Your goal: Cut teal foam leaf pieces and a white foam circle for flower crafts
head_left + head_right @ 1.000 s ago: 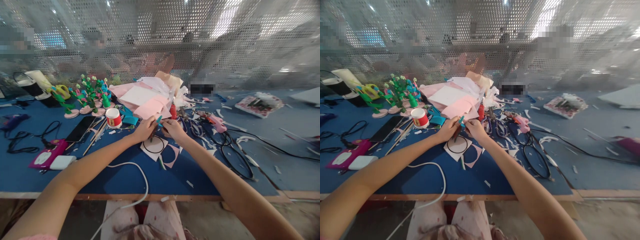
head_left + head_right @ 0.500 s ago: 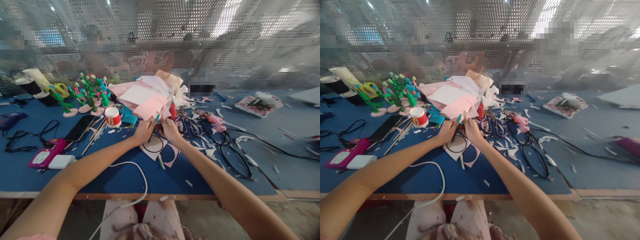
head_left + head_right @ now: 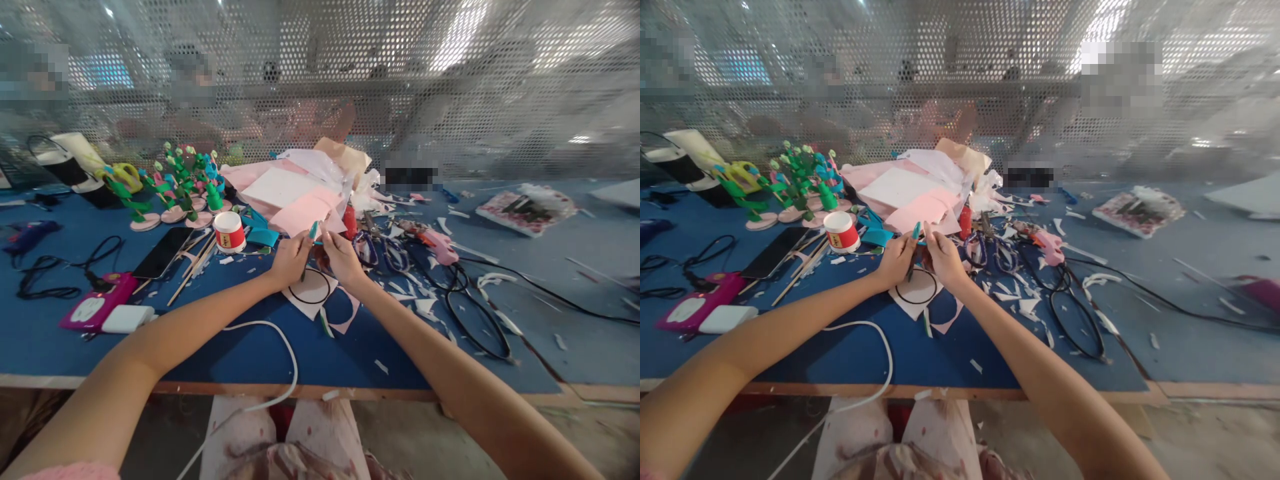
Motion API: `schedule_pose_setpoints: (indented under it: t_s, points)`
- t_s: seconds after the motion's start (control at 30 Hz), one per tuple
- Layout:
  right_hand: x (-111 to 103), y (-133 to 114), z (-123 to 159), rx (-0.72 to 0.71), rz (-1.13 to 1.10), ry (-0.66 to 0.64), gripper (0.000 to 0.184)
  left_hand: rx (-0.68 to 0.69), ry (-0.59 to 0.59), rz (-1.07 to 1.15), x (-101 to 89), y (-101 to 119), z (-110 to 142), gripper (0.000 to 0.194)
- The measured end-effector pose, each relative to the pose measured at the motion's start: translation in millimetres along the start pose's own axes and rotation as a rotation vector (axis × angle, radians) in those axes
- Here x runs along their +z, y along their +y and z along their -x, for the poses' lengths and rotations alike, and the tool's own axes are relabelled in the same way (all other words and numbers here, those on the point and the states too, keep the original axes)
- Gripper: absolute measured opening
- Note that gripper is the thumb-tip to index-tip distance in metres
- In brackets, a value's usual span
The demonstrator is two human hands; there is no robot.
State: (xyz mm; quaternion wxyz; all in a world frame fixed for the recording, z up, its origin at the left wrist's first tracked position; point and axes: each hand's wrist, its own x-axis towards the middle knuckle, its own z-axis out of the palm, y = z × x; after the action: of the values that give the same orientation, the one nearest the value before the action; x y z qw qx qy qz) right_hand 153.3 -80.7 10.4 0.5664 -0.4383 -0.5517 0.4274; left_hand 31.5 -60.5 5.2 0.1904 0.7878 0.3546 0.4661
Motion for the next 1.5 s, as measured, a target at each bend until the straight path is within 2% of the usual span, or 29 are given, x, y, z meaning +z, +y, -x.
schedule_pose_setpoints:
  t_s: [0.23,0.6,1.03,1.5]
  points:
    - [2.7,-0.8,2.6,0.004,-0.023,0.052,0.057,0.005,-0.007,0.059,-0.4,2.9,1.3,0.041]
    - [11.6,9.0,7.0,-0.063,-0.032,0.161,0.052,-0.087,0.052,0.066,4.0,5.3,5.2,0.042]
    - [16.0,13.7,10.8,-0.083,-0.020,0.168,0.049,-0.143,0.071,-0.013,4.1,6.5,6.0,0.043]
    - [12.9,18.6,10.4,-0.088,-0.013,0.158,0.046,-0.102,0.061,-0.018,2.7,8.9,6.9,0.039]
